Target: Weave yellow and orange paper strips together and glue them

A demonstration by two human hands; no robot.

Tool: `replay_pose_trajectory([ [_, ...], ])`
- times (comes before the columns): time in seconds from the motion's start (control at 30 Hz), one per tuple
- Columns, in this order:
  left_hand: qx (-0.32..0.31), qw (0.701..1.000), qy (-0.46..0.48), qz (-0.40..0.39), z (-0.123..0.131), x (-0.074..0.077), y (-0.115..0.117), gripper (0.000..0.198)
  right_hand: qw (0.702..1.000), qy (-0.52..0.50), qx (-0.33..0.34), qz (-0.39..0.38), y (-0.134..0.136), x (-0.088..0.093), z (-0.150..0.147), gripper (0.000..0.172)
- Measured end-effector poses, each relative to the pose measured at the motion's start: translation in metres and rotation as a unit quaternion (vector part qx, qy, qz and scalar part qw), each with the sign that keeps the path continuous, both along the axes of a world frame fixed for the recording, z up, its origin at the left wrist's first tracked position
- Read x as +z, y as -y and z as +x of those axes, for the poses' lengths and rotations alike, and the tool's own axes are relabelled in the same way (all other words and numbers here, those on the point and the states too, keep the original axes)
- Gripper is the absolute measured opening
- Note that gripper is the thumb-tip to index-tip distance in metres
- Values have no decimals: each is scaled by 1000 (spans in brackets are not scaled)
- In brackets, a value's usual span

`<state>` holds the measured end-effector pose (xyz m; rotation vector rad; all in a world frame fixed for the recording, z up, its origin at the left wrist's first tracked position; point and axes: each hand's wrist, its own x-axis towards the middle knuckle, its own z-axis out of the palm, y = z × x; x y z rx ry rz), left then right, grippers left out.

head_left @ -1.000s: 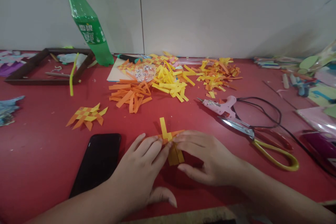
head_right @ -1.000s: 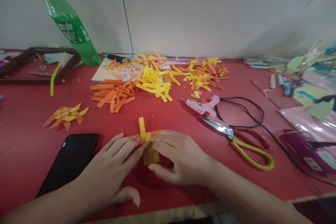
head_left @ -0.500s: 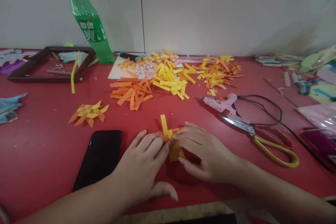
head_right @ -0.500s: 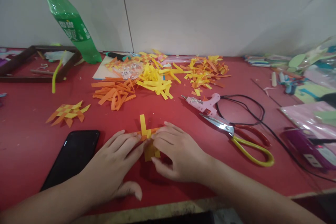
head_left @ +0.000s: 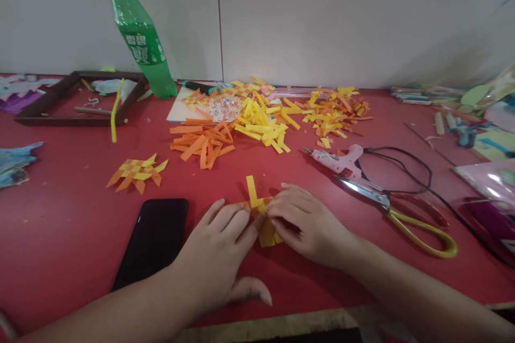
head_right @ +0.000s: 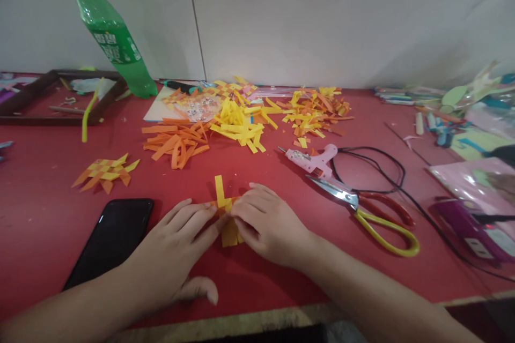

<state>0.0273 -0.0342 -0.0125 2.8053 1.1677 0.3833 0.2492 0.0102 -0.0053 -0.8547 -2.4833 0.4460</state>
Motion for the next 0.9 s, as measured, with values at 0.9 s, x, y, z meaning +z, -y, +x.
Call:
replay_pose_trajectory([
  [0.9, -21, 999, 17, 18, -8, 0, 0, 87, 996, -2, 20, -84, 0, -1, 4, 11],
])
